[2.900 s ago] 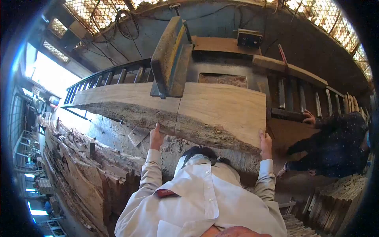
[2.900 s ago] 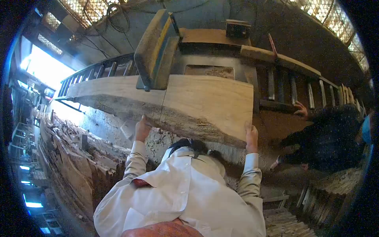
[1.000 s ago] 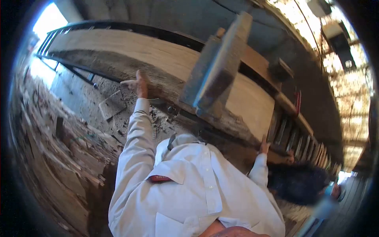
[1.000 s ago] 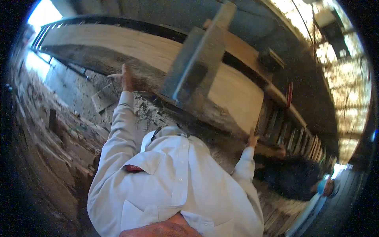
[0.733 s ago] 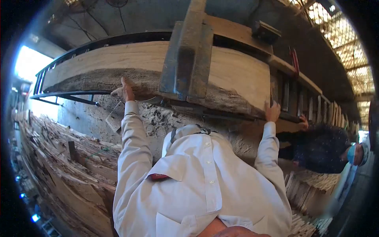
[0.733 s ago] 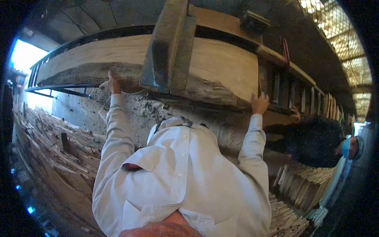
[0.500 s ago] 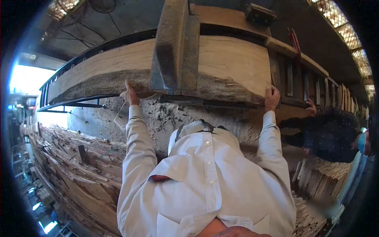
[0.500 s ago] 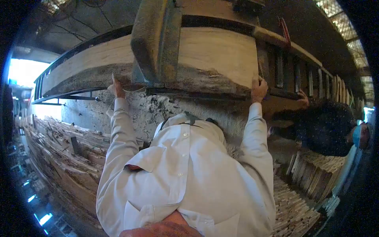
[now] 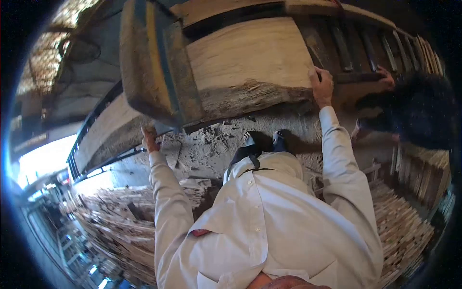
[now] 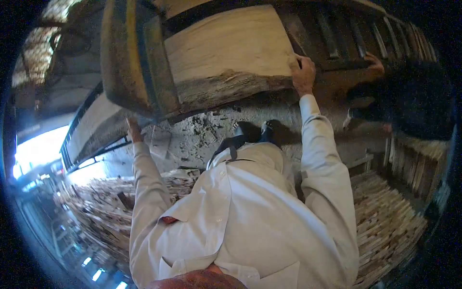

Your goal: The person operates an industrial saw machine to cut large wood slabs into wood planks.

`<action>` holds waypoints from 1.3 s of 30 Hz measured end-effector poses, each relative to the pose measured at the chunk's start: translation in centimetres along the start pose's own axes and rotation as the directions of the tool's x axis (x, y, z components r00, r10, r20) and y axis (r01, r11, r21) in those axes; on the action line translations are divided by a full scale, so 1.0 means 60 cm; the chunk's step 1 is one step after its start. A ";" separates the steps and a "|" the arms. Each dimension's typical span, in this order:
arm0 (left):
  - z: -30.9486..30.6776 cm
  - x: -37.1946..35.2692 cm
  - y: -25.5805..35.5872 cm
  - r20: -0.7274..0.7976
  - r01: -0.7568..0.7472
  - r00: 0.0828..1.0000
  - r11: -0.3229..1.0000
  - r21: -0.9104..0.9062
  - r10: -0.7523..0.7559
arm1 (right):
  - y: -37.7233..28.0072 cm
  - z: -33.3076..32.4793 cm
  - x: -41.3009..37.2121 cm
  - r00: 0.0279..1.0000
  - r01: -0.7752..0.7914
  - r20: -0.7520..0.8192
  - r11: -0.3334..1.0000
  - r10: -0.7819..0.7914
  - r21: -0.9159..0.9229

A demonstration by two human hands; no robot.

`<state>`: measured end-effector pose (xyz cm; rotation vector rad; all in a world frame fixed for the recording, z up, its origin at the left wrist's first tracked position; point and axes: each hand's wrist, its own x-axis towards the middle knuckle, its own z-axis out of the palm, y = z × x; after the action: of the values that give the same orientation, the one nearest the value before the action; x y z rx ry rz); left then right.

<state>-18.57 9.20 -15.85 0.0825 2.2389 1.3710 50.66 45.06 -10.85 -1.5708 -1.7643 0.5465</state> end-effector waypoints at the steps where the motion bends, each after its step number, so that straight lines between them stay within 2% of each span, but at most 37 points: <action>1: -0.003 0.002 0.008 -0.002 0.050 0.999 0.998 0.028 -0.050 | -0.001 -0.002 0.002 1.000 -0.004 0.002 1.000 0.004 -0.001; 4: 0.016 -0.064 0.059 -0.034 0.189 0.982 0.979 0.076 -0.187 | 0.002 -0.004 -0.002 1.000 0.003 -0.003 1.000 -0.003 -0.031; 5: 0.020 -0.078 0.063 0.019 0.119 0.993 0.993 -0.011 -0.119 | 0.005 -0.005 -0.002 1.000 0.010 -0.001 0.999 -0.010 -0.053; 8: -0.015 -0.015 0.002 0.045 0.028 0.999 0.999 0.028 -0.029 | 0.013 -0.021 0.001 0.996 0.059 0.071 0.992 -0.051 -0.110; 9: -0.012 -0.025 0.011 0.059 0.035 0.998 0.999 0.026 -0.037 | 0.018 -0.031 0.005 0.993 0.082 0.098 0.988 -0.069 -0.133; 10: -0.009 -0.034 0.020 0.073 0.042 0.996 0.999 0.024 -0.044 | 0.019 -0.033 0.007 0.993 0.117 0.047 0.981 -0.111 -0.153; 12: 0.005 -0.050 0.046 -0.010 0.200 0.980 0.977 -0.073 -0.201 | 0.018 -0.024 0.006 0.980 0.183 -0.043 0.964 -0.194 -0.194; 13: 0.017 -0.065 0.053 -0.073 0.148 0.985 0.986 -0.079 -0.154 | 0.022 -0.024 0.008 0.976 0.203 -0.037 0.963 -0.213 -0.176; 15: 0.006 -0.040 0.033 0.001 0.117 0.993 0.987 -0.109 -0.118 | 0.035 -0.023 0.016 0.967 0.246 -0.027 0.960 -0.252 -0.136; 16: -0.005 -0.026 0.019 0.038 0.105 0.994 0.987 -0.123 -0.101 | 0.042 -0.023 0.018 0.980 0.199 -0.009 0.976 -0.201 -0.083; 19: -0.005 -0.028 0.009 -0.037 0.036 0.998 0.987 -0.158 -0.042 | 0.061 -0.025 0.031 0.995 0.090 0.037 0.996 -0.091 0.009; 20: -0.017 -0.024 -0.006 -0.011 -0.274 0.960 0.949 0.156 0.279 | 0.059 -0.027 0.041 0.996 0.076 0.038 0.997 -0.076 0.005; 21: -0.037 -0.011 -0.031 0.111 -0.538 0.828 0.723 0.434 0.549 | 0.055 -0.026 0.049 0.997 0.061 0.040 0.998 -0.061 0.005; 23: -0.060 0.030 -0.070 0.274 -0.701 0.667 0.459 0.546 0.693 | 0.047 -0.020 0.061 0.992 0.128 0.017 0.984 -0.127 -0.122; 25: -0.080 0.059 -0.085 0.228 -0.660 0.746 0.645 0.386 0.626 | 0.059 -0.010 0.059 0.991 0.136 0.015 0.975 -0.136 -0.174; 28: -0.072 0.018 -0.051 0.375 -0.709 0.642 0.331 0.623 0.669 | 0.063 -0.012 0.061 0.983 0.184 0.003 0.971 -0.185 -0.151; 30: -0.093 0.028 -0.051 0.481 -0.706 0.556 0.080 0.704 0.678 | 0.062 -0.008 0.063 0.983 0.181 -0.007 0.974 -0.184 -0.140; 32: -0.086 0.023 -0.047 0.466 -0.683 0.621 0.144 0.716 0.630 | 0.055 -0.013 0.060 0.988 0.151 -0.014 0.982 -0.153 -0.117; 33: -0.085 0.031 -0.058 0.383 -0.624 0.720 0.298 0.723 0.579 | 0.057 -0.012 0.061 0.986 0.164 -0.014 0.977 -0.168 -0.139; 34: -0.085 0.038 -0.068 0.279 -0.551 0.830 0.637 0.539 0.483 | 0.056 -0.011 0.060 0.987 0.156 -0.008 0.978 -0.159 -0.135; 35: -0.090 0.055 -0.076 0.219 -0.394 0.914 0.878 0.272 0.343 | 0.052 -0.014 0.059 0.989 0.148 -0.004 0.980 -0.149 -0.133; 36: -0.089 0.062 -0.075 0.215 -0.177 0.960 0.983 -0.040 0.182 | 0.050 -0.016 0.060 0.990 0.139 -0.002 0.981 -0.141 -0.133; 38: -0.079 0.058 -0.089 0.108 -0.327 0.936 0.941 -0.090 0.335 | 0.054 -0.015 0.063 0.990 0.140 0.005 0.980 -0.141 -0.144; 39: -0.093 0.075 -0.104 0.143 -0.331 0.927 0.937 -0.115 0.345 | 0.056 -0.014 0.061 0.990 0.139 0.009 0.978 -0.139 -0.155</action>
<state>-23.71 2.98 -20.92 0.5540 2.0903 1.5761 53.48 49.11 -11.85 -1.5346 -1.9375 0.3470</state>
